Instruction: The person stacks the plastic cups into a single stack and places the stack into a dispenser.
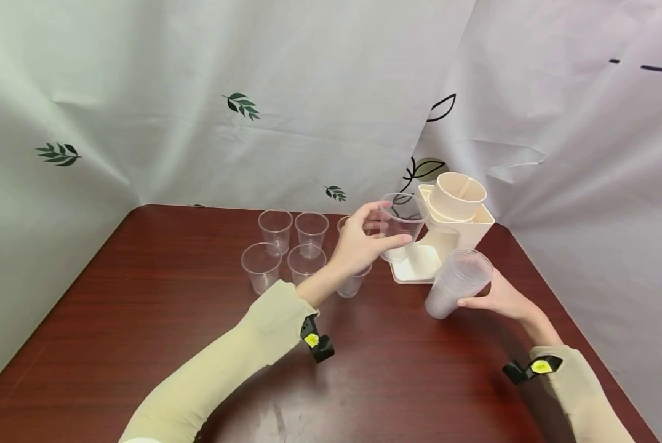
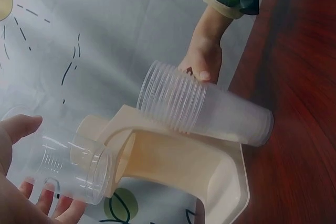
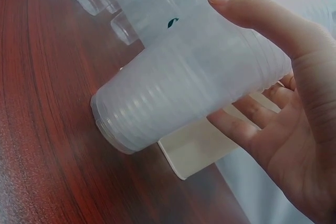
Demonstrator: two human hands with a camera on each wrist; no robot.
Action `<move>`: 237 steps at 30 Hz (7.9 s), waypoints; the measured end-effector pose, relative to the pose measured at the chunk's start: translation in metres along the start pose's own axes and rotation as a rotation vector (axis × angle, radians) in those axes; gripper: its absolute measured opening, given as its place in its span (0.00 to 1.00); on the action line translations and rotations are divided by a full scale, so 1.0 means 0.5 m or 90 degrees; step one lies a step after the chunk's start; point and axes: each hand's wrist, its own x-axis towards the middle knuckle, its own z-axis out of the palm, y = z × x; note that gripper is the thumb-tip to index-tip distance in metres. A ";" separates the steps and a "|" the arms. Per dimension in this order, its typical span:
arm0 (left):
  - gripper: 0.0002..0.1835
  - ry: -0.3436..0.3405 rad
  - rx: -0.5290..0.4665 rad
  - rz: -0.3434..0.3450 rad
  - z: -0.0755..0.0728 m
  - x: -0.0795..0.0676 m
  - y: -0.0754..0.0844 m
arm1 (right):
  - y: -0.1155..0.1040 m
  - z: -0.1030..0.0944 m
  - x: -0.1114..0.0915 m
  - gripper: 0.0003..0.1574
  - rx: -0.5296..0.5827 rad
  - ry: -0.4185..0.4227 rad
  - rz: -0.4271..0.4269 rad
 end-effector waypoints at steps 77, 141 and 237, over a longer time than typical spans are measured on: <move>0.35 -0.094 -0.024 0.053 0.175 0.030 0.011 | 0.005 -0.003 0.000 0.52 0.024 -0.026 -0.003; 0.37 -0.162 0.135 0.042 0.204 0.023 -0.050 | 0.007 -0.005 -0.004 0.50 -0.029 -0.023 0.011; 0.41 -0.133 0.067 0.067 0.011 -0.027 -0.036 | -0.005 -0.001 -0.001 0.52 -0.022 -0.011 -0.009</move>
